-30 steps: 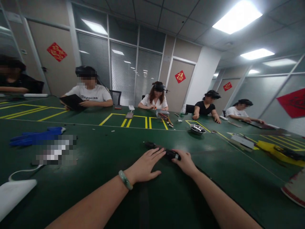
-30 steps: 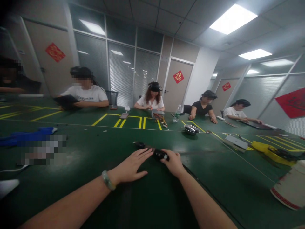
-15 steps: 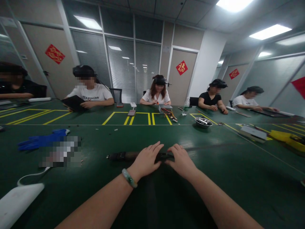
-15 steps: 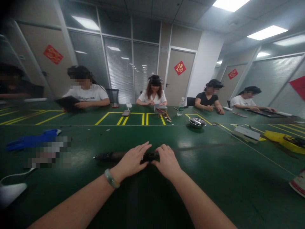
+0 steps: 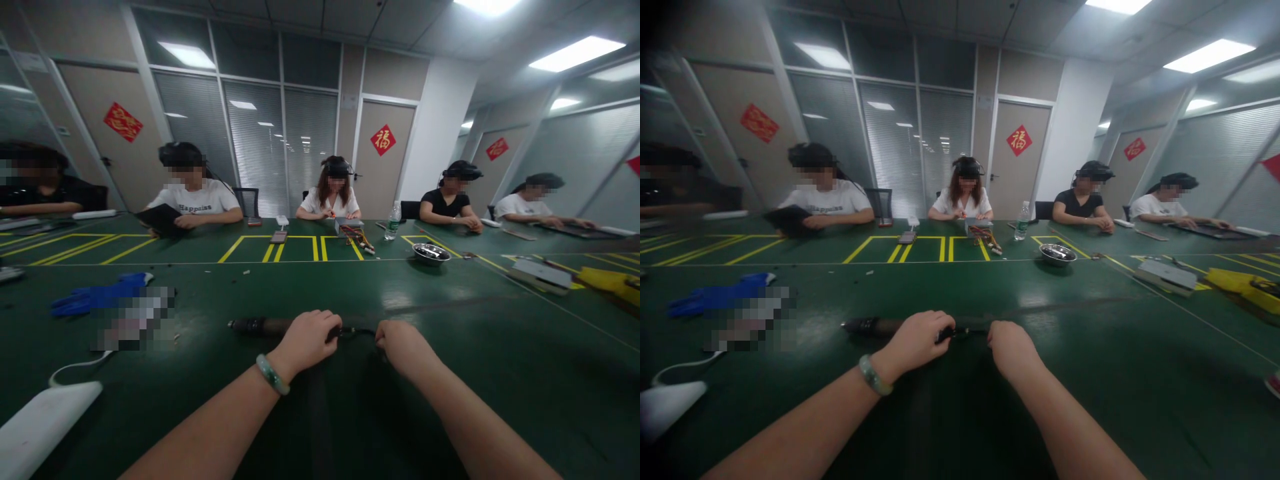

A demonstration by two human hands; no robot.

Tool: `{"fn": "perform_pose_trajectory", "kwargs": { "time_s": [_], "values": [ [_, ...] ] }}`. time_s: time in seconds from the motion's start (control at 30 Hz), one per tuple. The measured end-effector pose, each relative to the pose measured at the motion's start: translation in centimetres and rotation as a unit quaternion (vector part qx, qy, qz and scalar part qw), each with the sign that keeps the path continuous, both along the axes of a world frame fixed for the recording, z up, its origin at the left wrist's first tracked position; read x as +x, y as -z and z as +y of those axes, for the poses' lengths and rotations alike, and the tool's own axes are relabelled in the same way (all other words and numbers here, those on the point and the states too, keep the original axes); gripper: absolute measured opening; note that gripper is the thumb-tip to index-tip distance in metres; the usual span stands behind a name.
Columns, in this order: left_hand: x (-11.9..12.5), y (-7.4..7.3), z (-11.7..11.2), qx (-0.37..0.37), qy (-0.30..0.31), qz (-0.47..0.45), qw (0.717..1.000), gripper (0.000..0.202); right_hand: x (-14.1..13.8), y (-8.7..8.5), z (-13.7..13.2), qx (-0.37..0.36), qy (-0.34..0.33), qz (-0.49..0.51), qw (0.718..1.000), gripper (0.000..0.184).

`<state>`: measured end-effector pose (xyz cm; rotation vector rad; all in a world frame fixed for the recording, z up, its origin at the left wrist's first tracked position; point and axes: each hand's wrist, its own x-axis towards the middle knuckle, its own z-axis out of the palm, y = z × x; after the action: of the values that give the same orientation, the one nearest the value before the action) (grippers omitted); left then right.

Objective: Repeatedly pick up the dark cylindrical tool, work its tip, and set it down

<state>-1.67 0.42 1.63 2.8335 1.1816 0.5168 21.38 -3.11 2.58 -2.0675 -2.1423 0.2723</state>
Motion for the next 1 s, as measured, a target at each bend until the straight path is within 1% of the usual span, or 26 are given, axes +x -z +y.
{"fn": "perform_pose_trajectory", "kwargs": {
  "time_s": [0.03,0.1,0.17,0.23,0.37,0.5,0.67,0.73,0.83,0.9,1.0],
  "values": [
    [0.0,-0.1,-0.1,-0.002,-0.001,0.001,1.0,0.014,0.1,0.0,0.3,0.022,0.012,0.009,1.0,0.012],
    [0.1,-0.1,-0.2,-0.003,-0.001,0.004,1.0,0.013,-0.1,0.1,1.2,0.09,0.032,0.037,0.995,0.013],
    [0.3,-0.1,-0.2,0.003,-0.002,0.012,1.0,0.013,-0.4,0.3,2.0,0.15,0.033,0.072,0.985,0.015],
    [0.6,0.0,-0.1,0.009,-0.008,0.021,1.0,0.014,-0.8,0.6,2.7,0.175,0.02,0.109,0.978,0.017],
    [1.1,0.3,-0.2,0.017,-0.021,0.023,0.999,0.012,-1.1,1.5,3.2,0.162,-0.031,0.137,0.977,0.015],
    [0.9,0.4,-0.2,0.018,0.001,-0.002,1.0,0.011,-0.9,2.1,2.8,0.164,-0.077,0.122,0.976,0.016],
    [0.6,0.4,0.0,0.016,0.021,-0.016,1.0,0.012,-1.0,2.1,2.5,0.144,-0.115,0.109,0.977,0.018],
    [0.6,0.4,0.1,0.016,0.02,-0.017,1.0,0.013,-1.0,2.2,2.6,0.14,-0.105,0.116,0.978,0.019],
    [0.6,0.4,0.3,0.016,0.021,-0.017,1.0,0.013,-0.8,2.2,2.6,0.127,-0.06,0.128,0.982,0.023],
    [0.6,0.4,0.4,0.019,0.024,-0.017,0.999,0.013,-0.9,2.2,2.4,0.113,-0.037,0.118,0.986,0.021],
    [0.4,0.5,0.5,0.022,0.03,-0.022,0.999,0.013,-1.2,2.1,1.9,0.123,-0.05,0.09,0.987,0.016]
  ]
}}
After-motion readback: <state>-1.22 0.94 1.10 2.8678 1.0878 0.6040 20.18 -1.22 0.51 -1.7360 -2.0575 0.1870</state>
